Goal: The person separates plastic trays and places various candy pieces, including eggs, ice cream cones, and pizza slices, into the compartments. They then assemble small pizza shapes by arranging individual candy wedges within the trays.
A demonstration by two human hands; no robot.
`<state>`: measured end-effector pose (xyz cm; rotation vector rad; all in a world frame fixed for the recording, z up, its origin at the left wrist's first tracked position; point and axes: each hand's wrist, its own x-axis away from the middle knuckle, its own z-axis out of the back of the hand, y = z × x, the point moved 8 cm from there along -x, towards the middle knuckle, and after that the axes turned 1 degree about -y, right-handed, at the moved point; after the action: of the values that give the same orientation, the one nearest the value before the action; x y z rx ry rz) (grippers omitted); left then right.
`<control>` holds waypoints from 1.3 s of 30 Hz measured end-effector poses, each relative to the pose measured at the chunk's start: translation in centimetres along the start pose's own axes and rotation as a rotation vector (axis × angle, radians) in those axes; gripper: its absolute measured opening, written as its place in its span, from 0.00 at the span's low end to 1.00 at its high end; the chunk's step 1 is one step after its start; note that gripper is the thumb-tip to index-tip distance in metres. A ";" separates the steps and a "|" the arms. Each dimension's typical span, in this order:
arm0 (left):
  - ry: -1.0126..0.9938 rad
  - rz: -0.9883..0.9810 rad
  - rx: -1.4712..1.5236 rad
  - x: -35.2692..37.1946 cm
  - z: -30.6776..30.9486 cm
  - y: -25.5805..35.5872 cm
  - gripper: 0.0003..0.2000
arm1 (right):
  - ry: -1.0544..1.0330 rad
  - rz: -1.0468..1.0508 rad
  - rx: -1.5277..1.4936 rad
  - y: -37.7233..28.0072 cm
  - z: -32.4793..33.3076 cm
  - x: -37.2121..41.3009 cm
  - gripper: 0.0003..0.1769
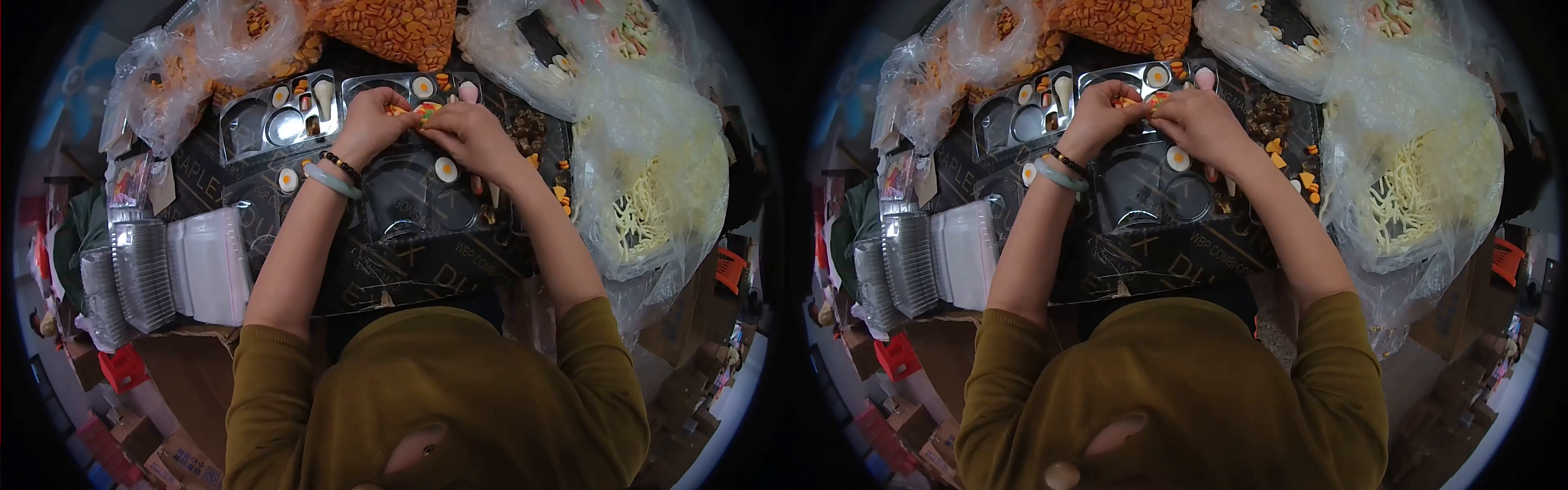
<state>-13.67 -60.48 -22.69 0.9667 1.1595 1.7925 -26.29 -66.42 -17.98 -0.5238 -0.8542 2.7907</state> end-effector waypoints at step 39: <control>0.117 -0.158 -0.370 0.9 -0.6 1.8 0.11 | 0.045 -0.185 0.134 2.0 2.2 0.6 0.07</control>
<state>-14.91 -60.43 -20.97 0.5463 0.9008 1.8668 -27.76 -69.00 -17.58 -0.4593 -0.6637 2.6335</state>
